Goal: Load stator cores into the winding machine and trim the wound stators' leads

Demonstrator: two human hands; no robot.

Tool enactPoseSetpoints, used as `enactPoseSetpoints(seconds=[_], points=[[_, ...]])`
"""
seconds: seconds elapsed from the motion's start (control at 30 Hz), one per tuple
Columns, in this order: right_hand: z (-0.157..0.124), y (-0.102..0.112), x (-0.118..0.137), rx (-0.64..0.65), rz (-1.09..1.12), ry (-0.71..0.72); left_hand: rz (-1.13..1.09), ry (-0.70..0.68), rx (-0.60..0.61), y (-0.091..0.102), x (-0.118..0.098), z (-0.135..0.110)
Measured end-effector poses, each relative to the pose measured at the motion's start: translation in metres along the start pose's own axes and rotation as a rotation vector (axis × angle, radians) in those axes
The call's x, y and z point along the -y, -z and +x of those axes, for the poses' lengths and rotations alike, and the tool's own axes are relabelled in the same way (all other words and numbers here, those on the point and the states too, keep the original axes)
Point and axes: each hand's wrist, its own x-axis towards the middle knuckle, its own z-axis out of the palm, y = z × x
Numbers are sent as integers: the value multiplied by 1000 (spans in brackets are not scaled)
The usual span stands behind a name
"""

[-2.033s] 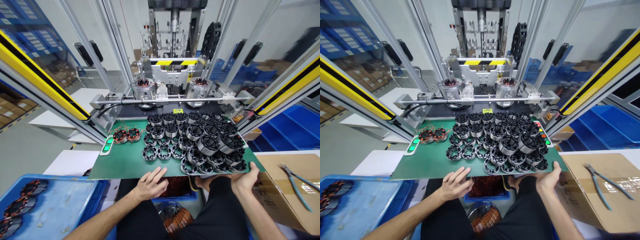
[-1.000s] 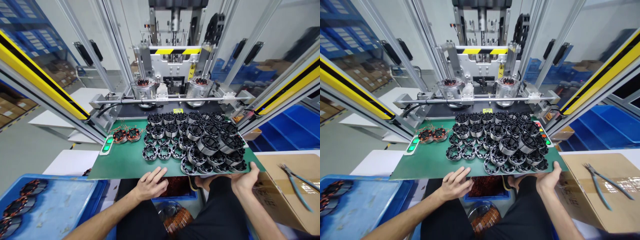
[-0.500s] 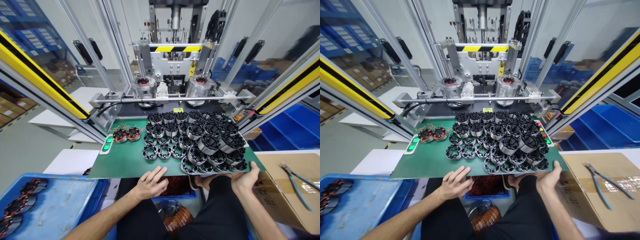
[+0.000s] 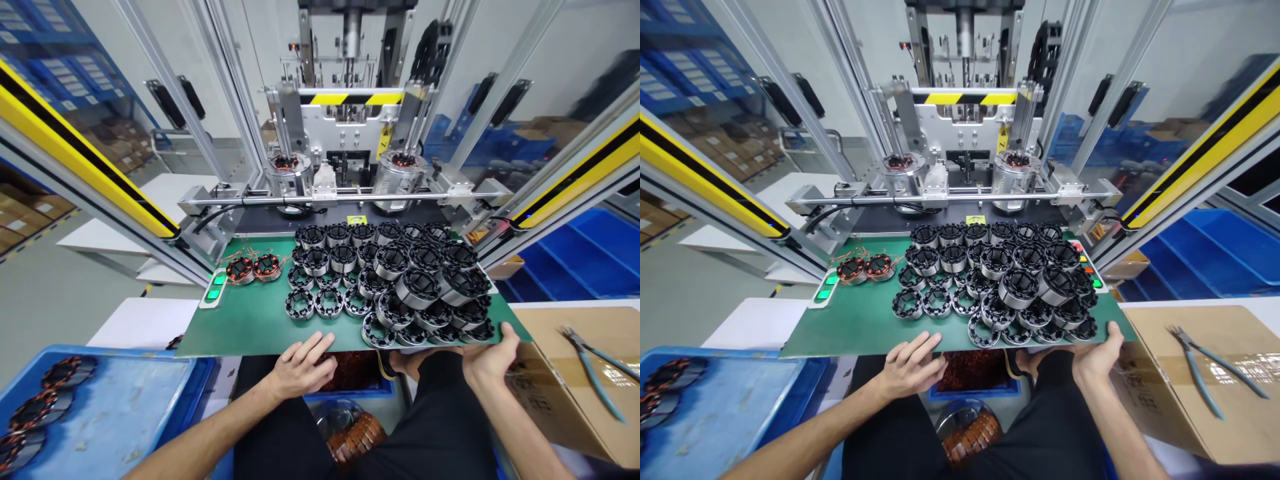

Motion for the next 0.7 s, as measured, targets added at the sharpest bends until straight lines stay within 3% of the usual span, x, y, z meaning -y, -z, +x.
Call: enactPoseSetpoints(seconds=[0.27, 0.7], points=[[-7, -6, -2, -44, -96, 52, 12, -9, 4, -1, 1, -2], [-2, 1, -2, -23, -103, 8, 6, 0, -2, 0, 0, 0]])
